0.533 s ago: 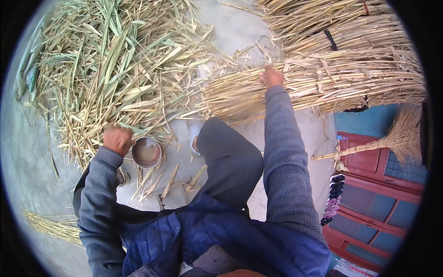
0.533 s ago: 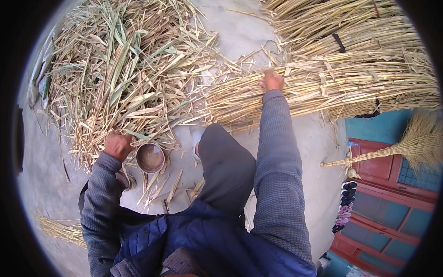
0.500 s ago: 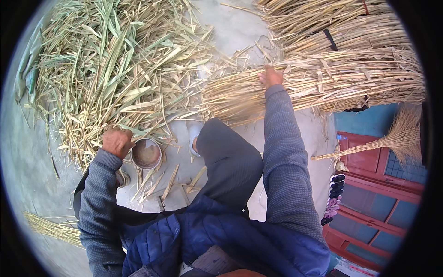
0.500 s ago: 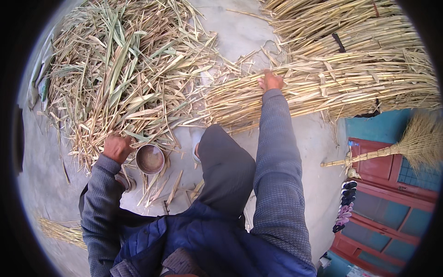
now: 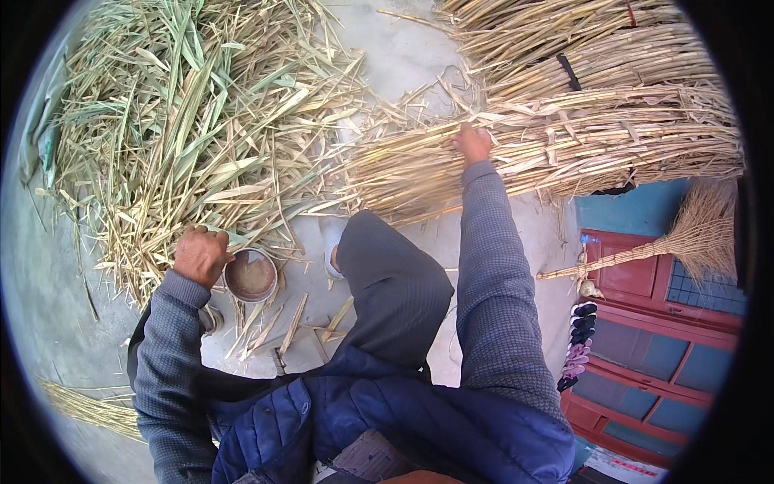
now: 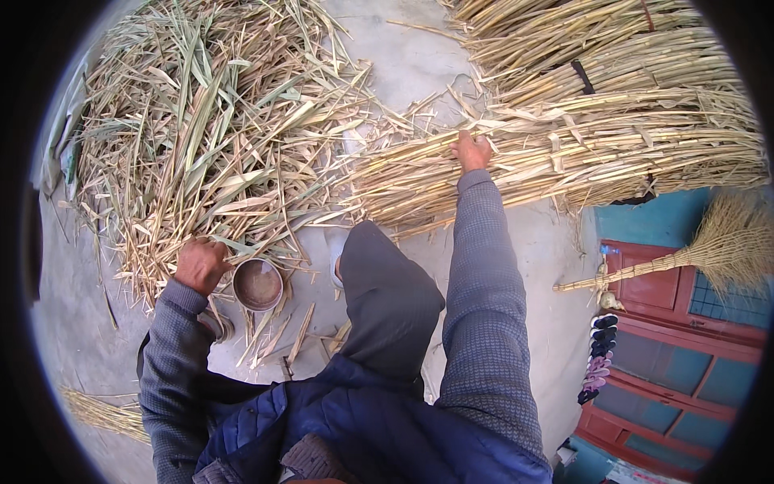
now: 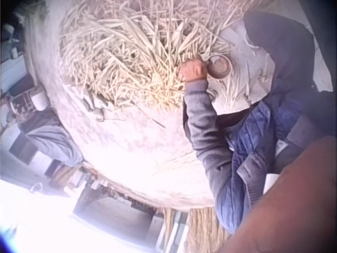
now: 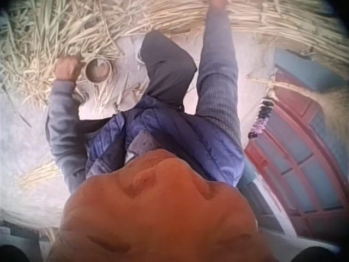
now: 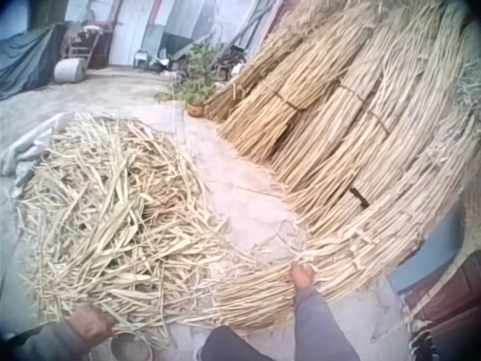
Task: The person sits on the floor and repeatedly strips dried straw stalks by hand, separating the fibrous strands from the leaves. The separated strands are placed into a pile on the floor, while the discarded leaves accumulate nearby.
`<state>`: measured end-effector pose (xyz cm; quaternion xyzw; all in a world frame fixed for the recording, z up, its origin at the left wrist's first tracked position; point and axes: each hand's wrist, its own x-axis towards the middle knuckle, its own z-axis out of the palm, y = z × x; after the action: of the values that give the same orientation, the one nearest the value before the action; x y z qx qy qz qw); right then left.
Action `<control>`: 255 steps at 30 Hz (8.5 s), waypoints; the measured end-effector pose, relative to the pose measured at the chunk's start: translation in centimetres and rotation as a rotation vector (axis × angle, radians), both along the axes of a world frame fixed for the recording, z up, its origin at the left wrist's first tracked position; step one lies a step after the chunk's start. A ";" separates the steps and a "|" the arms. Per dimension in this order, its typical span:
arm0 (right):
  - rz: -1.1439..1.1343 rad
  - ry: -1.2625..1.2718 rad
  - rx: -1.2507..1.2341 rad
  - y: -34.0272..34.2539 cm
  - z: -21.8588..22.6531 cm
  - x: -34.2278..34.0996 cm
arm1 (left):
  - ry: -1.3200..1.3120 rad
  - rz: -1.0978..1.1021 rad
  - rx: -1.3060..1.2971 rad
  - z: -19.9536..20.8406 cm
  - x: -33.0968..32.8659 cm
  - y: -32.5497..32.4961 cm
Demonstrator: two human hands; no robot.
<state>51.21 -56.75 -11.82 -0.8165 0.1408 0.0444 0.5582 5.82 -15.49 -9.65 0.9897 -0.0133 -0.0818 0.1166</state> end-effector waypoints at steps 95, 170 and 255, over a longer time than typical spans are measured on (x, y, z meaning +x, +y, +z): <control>0.813 -0.110 0.419 30.9 16.0 -29.7 | -0.785 0.253 -0.193 10.2 2.3 6.8; 1.035 -0.183 0.617 33.1 15.6 -31.6 | -0.565 0.977 -1.212 8.5 -6.3 17.3; 0.829 -0.100 0.676 33.6 15.0 -31.8 | -0.615 0.487 -0.628 9.5 -3.0 10.1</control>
<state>19.36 -23.13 3.18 -0.5793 -0.2423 0.2651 0.7317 2.84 -5.40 -0.11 0.8594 0.1606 0.2512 0.4155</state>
